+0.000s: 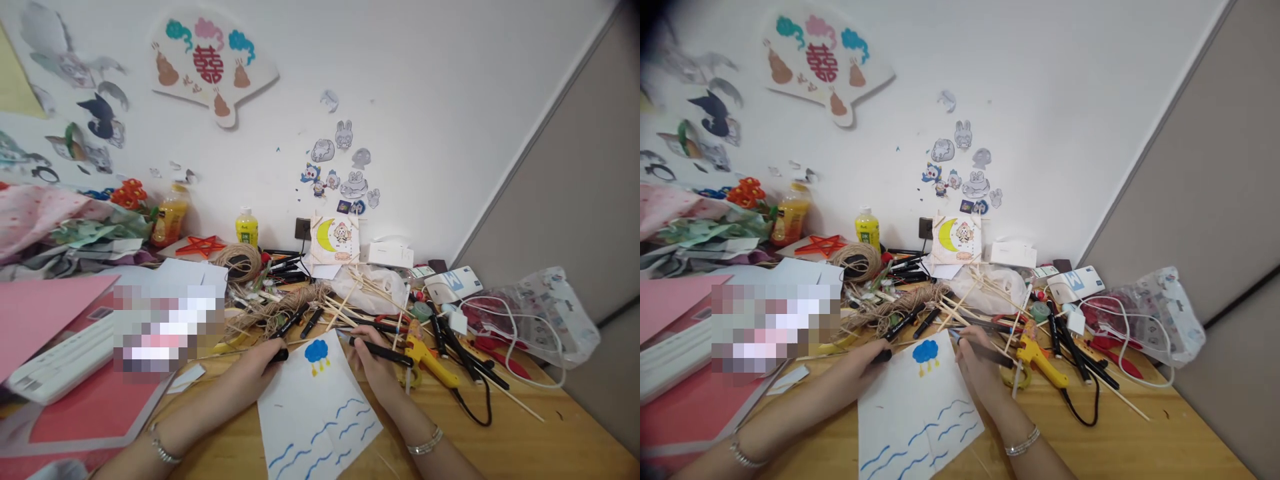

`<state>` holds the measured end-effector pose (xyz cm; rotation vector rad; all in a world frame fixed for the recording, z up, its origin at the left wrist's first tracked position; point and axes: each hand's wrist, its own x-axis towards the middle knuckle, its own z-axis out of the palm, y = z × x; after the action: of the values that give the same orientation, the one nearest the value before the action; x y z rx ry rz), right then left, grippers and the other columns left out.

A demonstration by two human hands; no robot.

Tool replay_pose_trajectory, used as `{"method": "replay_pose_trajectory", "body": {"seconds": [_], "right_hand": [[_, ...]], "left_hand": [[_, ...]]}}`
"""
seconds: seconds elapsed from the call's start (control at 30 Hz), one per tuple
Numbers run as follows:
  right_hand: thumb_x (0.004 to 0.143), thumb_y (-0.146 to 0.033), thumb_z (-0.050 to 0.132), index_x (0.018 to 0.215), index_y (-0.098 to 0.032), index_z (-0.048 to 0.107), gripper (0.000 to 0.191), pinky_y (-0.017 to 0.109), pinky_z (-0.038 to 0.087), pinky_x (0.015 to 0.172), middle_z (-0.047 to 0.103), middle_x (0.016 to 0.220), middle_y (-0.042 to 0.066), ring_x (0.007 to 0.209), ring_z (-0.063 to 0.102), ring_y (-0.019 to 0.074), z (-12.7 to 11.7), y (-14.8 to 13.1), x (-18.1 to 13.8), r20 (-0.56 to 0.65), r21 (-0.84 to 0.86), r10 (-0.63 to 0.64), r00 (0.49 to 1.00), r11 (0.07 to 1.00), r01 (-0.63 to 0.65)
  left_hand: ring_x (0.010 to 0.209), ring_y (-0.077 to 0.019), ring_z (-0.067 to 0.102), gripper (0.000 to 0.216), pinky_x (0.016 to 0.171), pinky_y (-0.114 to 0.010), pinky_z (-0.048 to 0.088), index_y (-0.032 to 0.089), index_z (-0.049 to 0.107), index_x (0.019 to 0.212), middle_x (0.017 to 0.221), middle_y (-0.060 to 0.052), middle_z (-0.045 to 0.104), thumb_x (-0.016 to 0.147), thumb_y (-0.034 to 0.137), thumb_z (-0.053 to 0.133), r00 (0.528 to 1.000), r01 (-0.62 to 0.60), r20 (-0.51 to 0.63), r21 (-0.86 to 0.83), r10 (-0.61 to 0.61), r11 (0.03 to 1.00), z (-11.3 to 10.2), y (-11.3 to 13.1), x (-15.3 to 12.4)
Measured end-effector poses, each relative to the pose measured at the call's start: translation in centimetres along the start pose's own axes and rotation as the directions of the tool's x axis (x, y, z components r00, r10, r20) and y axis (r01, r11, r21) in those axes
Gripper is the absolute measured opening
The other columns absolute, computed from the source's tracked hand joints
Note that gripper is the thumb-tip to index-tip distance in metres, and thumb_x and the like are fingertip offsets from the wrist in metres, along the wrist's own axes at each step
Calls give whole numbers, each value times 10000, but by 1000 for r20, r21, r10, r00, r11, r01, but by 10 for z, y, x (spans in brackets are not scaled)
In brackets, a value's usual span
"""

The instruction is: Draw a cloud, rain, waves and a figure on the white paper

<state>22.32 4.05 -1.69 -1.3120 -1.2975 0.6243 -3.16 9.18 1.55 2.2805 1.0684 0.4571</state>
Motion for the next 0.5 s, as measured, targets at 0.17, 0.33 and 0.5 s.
{"method": "replay_pose_trajectory", "body": {"seconds": [0.17, 0.33, 0.5], "right_hand": [[855, -380, 558, 975, -221, 636, 214, 380, 496, 847, 710, 945, 74, 904, 649, 251, -1, -4, 2, -64, -150, -165, 984, 977, 154], [835, -315, 579, 1021, -216, 639, 219, 392, 499, 881, 702, 1026, 92, 978, 637, 270, 5, -3, 0, -56, -174, -207, 977, 965, 195], [774, -242, 611, 1112, -220, 588, 339, 334, 545, 728, 670, 1002, 77, 892, 648, 243, 10, -1, -3, -6, -47, -139, 990, 989, 138]], "left_hand": [[880, -220, 606, 210, 793, -315, 471, 195, 561, 874, 928, -62, 663, 738, 159, 405, 988, -91, -128, -44, 85, 995, -9, -11, 3], [887, -220, 605, 141, 818, -318, 487, 202, 557, 839, 935, -60, 675, 758, 216, 443, 982, -143, -142, -122, 125, 982, -6, -12, 4], [847, -211, 610, 189, 724, -283, 496, 179, 552, 896, 915, -64, 661, 748, 213, 440, 997, -49, -60, -105, 43, 993, -3, -3, 4]]}}
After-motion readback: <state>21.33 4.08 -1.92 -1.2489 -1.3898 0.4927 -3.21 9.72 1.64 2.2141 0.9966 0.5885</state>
